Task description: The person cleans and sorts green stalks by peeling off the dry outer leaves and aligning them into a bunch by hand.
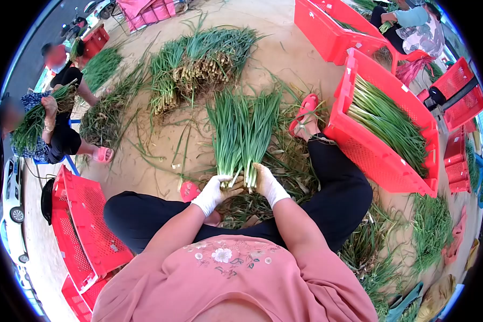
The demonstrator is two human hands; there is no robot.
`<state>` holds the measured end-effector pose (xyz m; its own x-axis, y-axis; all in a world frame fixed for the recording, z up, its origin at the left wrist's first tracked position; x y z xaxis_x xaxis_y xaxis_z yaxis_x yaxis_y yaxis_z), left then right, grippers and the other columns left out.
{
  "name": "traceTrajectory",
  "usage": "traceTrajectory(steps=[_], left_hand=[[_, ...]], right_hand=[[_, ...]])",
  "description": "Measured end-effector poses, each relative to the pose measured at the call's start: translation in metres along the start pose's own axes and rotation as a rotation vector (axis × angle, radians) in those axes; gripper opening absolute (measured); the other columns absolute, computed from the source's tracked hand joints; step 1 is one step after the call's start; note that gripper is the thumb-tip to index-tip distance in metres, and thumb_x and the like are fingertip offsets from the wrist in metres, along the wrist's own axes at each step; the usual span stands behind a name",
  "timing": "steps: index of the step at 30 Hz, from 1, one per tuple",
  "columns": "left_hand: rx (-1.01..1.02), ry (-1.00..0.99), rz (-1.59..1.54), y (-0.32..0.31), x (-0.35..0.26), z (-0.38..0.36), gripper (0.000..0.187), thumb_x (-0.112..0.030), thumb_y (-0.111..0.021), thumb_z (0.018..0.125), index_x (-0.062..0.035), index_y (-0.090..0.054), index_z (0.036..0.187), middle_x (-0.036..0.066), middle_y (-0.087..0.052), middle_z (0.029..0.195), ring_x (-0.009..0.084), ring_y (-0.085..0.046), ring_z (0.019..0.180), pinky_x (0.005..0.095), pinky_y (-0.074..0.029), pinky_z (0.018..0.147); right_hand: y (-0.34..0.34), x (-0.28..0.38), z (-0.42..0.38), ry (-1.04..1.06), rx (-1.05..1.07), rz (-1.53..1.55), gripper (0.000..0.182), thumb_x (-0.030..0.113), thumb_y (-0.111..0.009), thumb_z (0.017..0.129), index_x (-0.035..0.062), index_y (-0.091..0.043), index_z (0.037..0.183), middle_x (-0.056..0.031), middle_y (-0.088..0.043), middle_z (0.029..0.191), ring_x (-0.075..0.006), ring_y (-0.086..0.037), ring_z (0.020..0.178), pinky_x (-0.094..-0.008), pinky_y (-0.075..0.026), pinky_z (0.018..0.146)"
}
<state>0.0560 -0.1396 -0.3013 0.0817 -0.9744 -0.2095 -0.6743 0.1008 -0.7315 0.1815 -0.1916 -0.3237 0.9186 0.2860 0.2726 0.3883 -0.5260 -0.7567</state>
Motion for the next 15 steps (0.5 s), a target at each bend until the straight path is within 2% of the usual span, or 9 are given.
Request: traceTrajectory(steps=[2, 3, 4, 5, 7, 9, 10, 11, 15], left_hand=[[-0.08, -0.009, 0.067, 0.011, 0.002, 0.015, 0.031, -0.006, -0.05, 0.078, 0.0001, -0.051, 0.109, 0.017, -0.058, 0.102, 0.0309, -0.056, 0.096, 0.0458, -0.045, 0.086], [-0.158, -0.02, 0.125, 0.013, 0.003, 0.019, 0.027, -0.005, -0.052, 0.078, -0.0005, -0.053, 0.105, 0.016, -0.059, 0.097, 0.0295, -0.057, 0.091, 0.0449, -0.048, 0.081], [-0.184, -0.075, 0.166, 0.012, 0.001, 0.021, 0.022, -0.004, -0.055, 0.078, -0.0018, -0.054, 0.1, 0.013, -0.06, 0.09, 0.0275, -0.059, 0.082, 0.0447, -0.051, 0.073], [-0.178, -0.077, 0.17, 0.011, 0.003, 0.024, 0.022, -0.004, -0.055, 0.078, -0.0018, -0.054, 0.1, 0.013, -0.06, 0.09, 0.0275, -0.059, 0.082, 0.0447, -0.051, 0.073], [-0.191, -0.11, 0.245, 0.005, 0.001, 0.021, 0.023, -0.005, -0.056, 0.078, -0.003, -0.054, 0.1, 0.011, -0.061, 0.09, 0.0266, -0.059, 0.082, 0.0469, -0.05, 0.074], [-0.109, -0.035, 0.267, -0.003, 0.005, 0.019, 0.023, -0.005, -0.056, 0.079, -0.0037, -0.054, 0.101, 0.011, -0.06, 0.088, 0.0266, -0.059, 0.081, 0.0494, -0.048, 0.074], [-0.076, -0.019, 0.218, -0.005, 0.007, 0.02, 0.023, -0.005, -0.056, 0.079, -0.0035, -0.054, 0.101, 0.012, -0.06, 0.089, 0.0269, -0.059, 0.081, 0.0492, -0.048, 0.074], [-0.043, -0.001, 0.169, -0.007, 0.009, 0.022, 0.023, -0.005, -0.055, 0.079, -0.0032, -0.054, 0.102, 0.013, -0.06, 0.089, 0.0272, -0.059, 0.08, 0.0491, -0.048, 0.074], [-0.03, -0.008, 0.145, -0.008, 0.006, 0.018, 0.023, -0.004, -0.056, 0.078, -0.002, -0.053, 0.101, 0.014, -0.059, 0.09, 0.0274, -0.059, 0.078, 0.0464, -0.049, 0.071]], right_hand=[[0.001, -0.004, 0.003, -0.015, -0.055, -0.202, 0.039, 0.042, -0.051, 0.085, 0.0059, -0.055, 0.101, -0.0094, -0.062, 0.081, -0.0223, -0.06, 0.069, -0.0361, -0.048, 0.061], [-0.001, -0.006, 0.005, -0.022, -0.094, -0.285, 0.03, 0.033, -0.057, 0.083, 0.0062, -0.056, 0.097, -0.0083, -0.062, 0.078, -0.0196, -0.059, 0.066, -0.0345, -0.047, 0.056], [0.0, -0.005, 0.005, 0.008, -0.21, -0.421, 0.027, 0.029, -0.058, 0.083, 0.0061, -0.056, 0.096, -0.0079, -0.062, 0.077, -0.0194, -0.059, 0.065, -0.0341, -0.046, 0.053], [0.003, -0.002, 0.004, 0.035, -0.327, -0.555, 0.024, 0.026, -0.058, 0.082, 0.006, -0.057, 0.095, -0.0075, -0.061, 0.076, -0.0192, -0.058, 0.063, -0.0337, -0.045, 0.051], [0.01, -0.01, 0.01, 0.039, -0.311, -0.5, 0.023, 0.026, -0.055, 0.083, 0.0062, -0.057, 0.095, -0.0075, -0.061, 0.074, -0.0189, -0.056, 0.06, -0.0332, -0.043, 0.047], [0.009, -0.022, 0.01, -0.07, -0.208, -0.338, 0.026, 0.031, -0.052, 0.085, 0.0091, -0.057, 0.098, -0.0069, -0.061, 0.078, -0.0183, -0.056, 0.065, -0.0331, -0.043, 0.048], [0.003, -0.021, 0.0, -0.048, -0.195, -0.354, 0.027, 0.03, -0.05, 0.087, 0.0123, -0.055, 0.107, -0.0044, -0.061, 0.091, -0.018, -0.056, 0.081, -0.0342, -0.046, 0.067], [-0.004, -0.02, -0.009, -0.074, -0.173, -0.394, 0.029, 0.034, -0.048, 0.088, 0.015, -0.055, 0.108, -0.0036, -0.06, 0.092, -0.0172, -0.056, 0.082, -0.0333, -0.046, 0.069], [0.012, -0.017, 0.007, -0.054, -0.024, -0.526, 0.031, 0.037, -0.05, 0.087, 0.0117, -0.056, 0.105, -0.0028, -0.06, 0.09, -0.0172, -0.054, 0.081, -0.0343, -0.043, 0.073]])
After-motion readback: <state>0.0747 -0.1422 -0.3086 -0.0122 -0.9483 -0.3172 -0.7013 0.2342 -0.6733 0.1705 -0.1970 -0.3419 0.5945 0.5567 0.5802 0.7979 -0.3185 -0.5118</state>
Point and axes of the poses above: each hand's wrist, its own z-axis towards the middle knuckle, its own y-axis out of the back of the hand, x = y × z, the point moved 5 cm from there along z, towards the middle knuckle
